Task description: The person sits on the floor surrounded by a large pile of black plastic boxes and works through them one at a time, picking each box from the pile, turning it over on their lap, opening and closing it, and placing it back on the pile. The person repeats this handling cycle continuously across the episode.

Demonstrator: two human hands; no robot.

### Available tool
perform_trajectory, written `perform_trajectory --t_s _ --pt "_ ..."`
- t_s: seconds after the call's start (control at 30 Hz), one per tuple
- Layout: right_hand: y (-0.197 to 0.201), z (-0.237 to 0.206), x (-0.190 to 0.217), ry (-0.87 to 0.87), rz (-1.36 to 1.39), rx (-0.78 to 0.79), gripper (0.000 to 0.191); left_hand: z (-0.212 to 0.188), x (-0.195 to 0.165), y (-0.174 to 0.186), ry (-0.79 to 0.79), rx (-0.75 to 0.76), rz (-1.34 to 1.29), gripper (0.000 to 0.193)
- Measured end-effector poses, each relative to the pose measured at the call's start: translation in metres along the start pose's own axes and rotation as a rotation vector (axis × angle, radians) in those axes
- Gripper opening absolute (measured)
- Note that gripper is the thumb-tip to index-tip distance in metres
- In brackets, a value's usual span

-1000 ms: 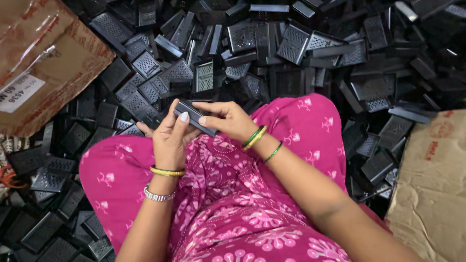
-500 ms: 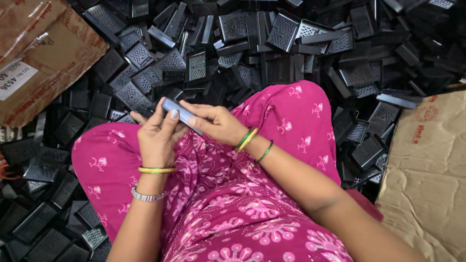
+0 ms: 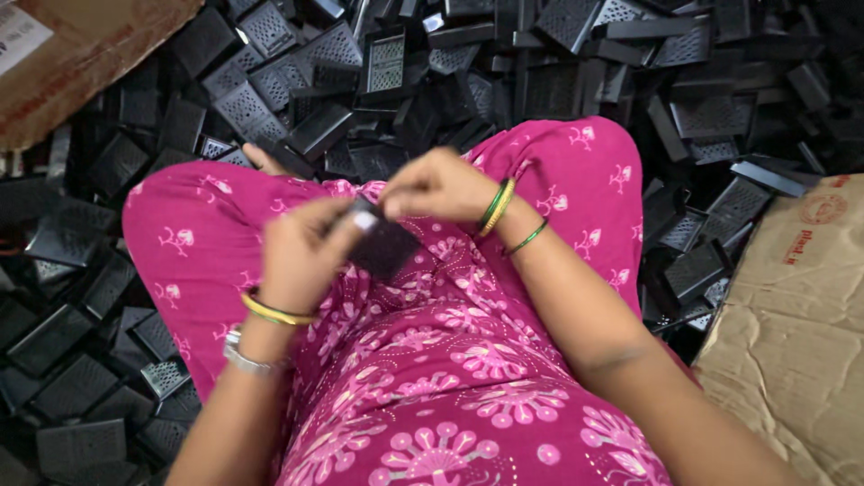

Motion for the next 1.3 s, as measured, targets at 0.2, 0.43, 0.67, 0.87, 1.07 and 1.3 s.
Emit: perform_trajectory --t_s 0.2,0.43,0.67,0.87,1.07,1.3 --pt "0.091 0.019 0.006 0.221 -1.261 -0.681 0.036 -0.029 -0.018 -0.063 -0.285 0.053 0.516 0.036" --pt "0.108 0.02 0.007 -0.057 -1.279 -0.765 0.038 0.022 -0.025 -0.035 -0.345 -0.108 0.266 0.034" --pt "0.005 0.015 0.067 0.563 -0.882 -0.416 0.037 0.096 -0.006 -0.04 0.336 0.305 -1.07 0.035" --pt "0.001 0.043 0.035 0.247 -0.517 -0.422 0.052 0.101 -0.022 -0.032 -0.079 0.241 -0.966 0.031" --pt "0.055 0.046 0.004 0.12 -0.305 -0.67 0.078 0.18 -0.037 0.005 -0.169 -0.231 -0.132 0.015" --pt "0.087 0.041 -0.011 0.248 -0.022 -0.809 0.091 0.291 -0.047 0.012 -0.158 -0.474 0.446 0.04"
Point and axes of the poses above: each hand's wrist, its own z-axis towards the middle knuckle, its own y-axis out of the back of the hand, x = y × z, the point moved 5 cm from there along z, towards the middle knuckle, and after that the axes turned 15 degrees about y, right-handed, at the moved point
